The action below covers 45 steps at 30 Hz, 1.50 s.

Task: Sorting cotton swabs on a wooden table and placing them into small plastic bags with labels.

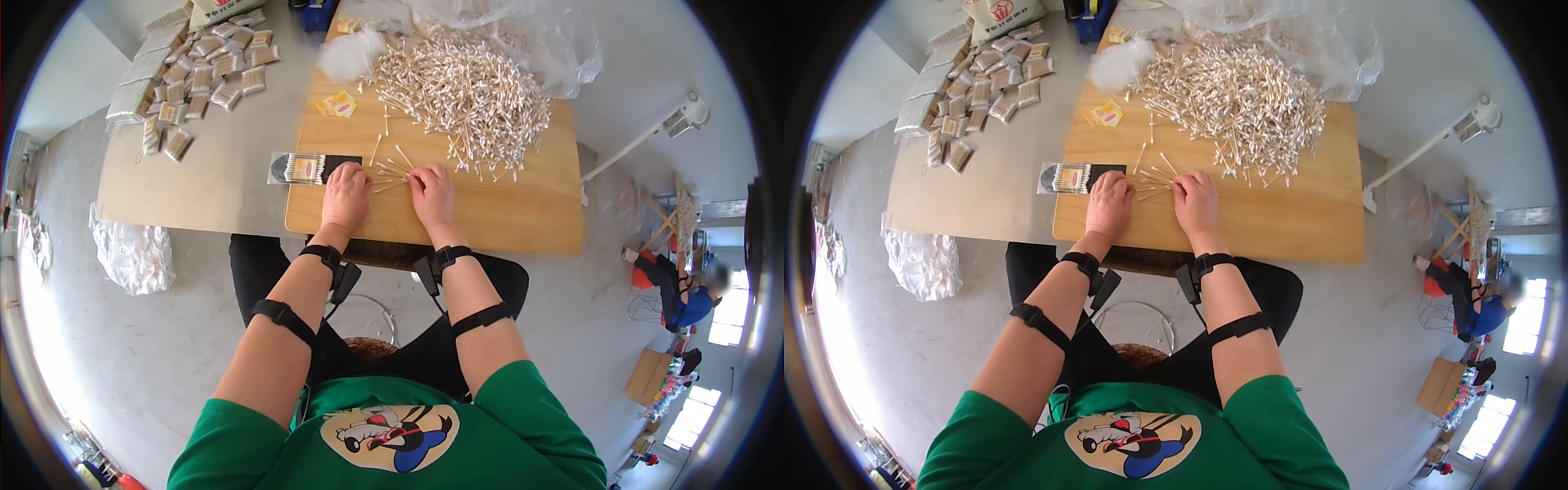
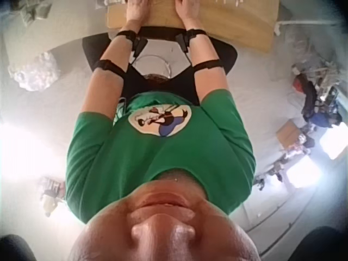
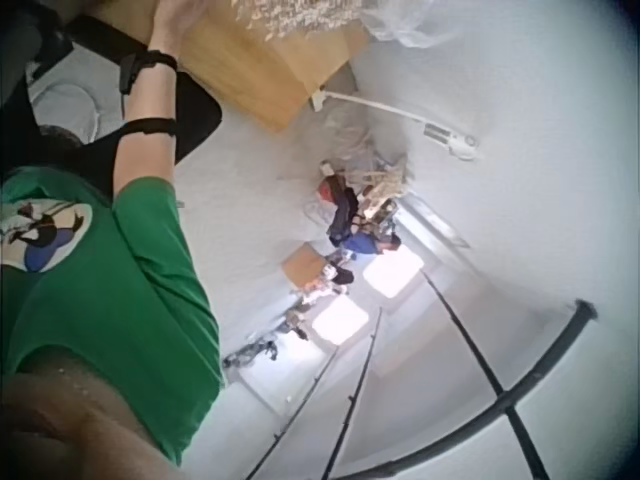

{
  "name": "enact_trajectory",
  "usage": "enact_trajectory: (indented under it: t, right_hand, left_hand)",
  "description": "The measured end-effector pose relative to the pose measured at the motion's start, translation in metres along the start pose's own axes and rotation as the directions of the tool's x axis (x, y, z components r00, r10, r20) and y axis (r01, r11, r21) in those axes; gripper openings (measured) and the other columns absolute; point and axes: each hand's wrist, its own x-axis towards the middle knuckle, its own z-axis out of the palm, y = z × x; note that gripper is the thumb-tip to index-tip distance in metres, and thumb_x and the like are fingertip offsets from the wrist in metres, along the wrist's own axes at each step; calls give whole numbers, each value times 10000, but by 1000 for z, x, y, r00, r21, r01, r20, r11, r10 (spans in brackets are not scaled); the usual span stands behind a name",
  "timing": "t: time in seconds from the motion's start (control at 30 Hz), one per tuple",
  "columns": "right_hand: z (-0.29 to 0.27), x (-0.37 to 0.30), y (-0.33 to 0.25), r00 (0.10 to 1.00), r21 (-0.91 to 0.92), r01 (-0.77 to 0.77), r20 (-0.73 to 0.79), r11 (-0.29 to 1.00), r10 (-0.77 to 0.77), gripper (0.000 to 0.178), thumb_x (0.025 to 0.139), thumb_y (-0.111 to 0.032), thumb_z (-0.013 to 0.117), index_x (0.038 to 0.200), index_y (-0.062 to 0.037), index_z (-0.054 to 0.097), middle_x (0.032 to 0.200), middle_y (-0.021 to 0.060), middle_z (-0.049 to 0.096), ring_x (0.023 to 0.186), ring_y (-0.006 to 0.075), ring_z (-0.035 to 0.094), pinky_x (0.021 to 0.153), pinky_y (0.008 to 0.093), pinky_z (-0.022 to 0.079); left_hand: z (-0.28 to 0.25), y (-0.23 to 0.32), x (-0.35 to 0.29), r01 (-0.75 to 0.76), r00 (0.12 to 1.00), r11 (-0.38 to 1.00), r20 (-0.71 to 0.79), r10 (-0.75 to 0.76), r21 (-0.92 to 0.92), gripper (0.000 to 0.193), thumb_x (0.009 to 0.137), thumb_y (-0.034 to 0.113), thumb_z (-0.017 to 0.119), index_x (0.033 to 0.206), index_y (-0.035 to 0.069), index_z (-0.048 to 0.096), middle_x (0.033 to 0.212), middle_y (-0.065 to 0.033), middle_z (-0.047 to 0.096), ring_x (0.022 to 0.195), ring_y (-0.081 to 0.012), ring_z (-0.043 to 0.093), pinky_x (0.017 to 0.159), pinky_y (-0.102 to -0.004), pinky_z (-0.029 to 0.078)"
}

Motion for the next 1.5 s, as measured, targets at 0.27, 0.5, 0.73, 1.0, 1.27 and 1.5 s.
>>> enact_trajectory:
  t: [0.27, 0.5, 0.73, 1.0, 1.27, 1.5]
  right_hand:
    - [8, -1, 10, 944, 217, -310, -43, 926, 326, 104, 816, -39, 727, 898, -56, 665, 906, 97, 610, 814, 312, 623, 697, 394, 513]
    - [-5, -19, -7, 997, 125, -76, 25, 989, 73, 173, 768, -14, 741, 907, -85, 667, 903, 84, 589, 849, 310, 612, 720, 405, 507]
    - [-6, -15, -10, 998, 62, -41, 39, 997, 38, 164, 750, -46, 760, 882, -92, 674, 913, 77, 593, 862, 305, 605, 744, 409, 500]
    - [-9, -15, -10, 999, 112, -15, 45, 994, 10, 119, 743, -32, 745, 810, -74, 656, 811, 55, 585, 810, 283, 603, 707, 405, 496]
    - [-8, -15, -6, 951, 279, -306, 128, 910, 281, 91, 798, -37, 737, 825, -53, 651, 857, 74, 611, 792, 289, 633, 699, 388, 514]
    - [-20, -20, -2, 986, 128, -137, 113, 982, 122, 113, 787, -25, 731, 855, -54, 645, 875, 83, 613, 807, 299, 640, 695, 393, 514]
  left_hand:
    - [2, -1, -2, -25, 999, 1000, -31, 26, 11, 91, 873, 127, 664, 923, 57, 635, 1083, -86, 602, 1105, -303, 567, 987, -432, 447]
    - [1, -2, -3, 3, 1000, 999, 10, -3, 34, 94, 892, 140, 639, 939, 59, 643, 1078, -78, 608, 1139, -283, 557, 1008, -416, 435]
    - [-2, 2, -2, 49, 998, 998, 37, -51, 36, 94, 891, 129, 655, 950, 56, 648, 1106, -79, 594, 1114, -293, 558, 982, -423, 452]
    - [-3, 2, -1, 42, 999, 999, 14, -42, 27, 94, 884, 122, 663, 944, 50, 651, 1094, -80, 601, 1081, -298, 568, 953, -422, 467]
    - [-4, 2, -2, 21, 1000, 999, -18, -21, 40, 83, 888, 99, 655, 938, 31, 649, 1077, -114, 618, 1051, -328, 582, 931, -429, 479]
    - [-3, 1, -1, 25, 1000, 999, -12, -24, 42, 92, 868, 100, 672, 937, 50, 640, 1074, -84, 607, 1061, -310, 577, 928, -430, 477]
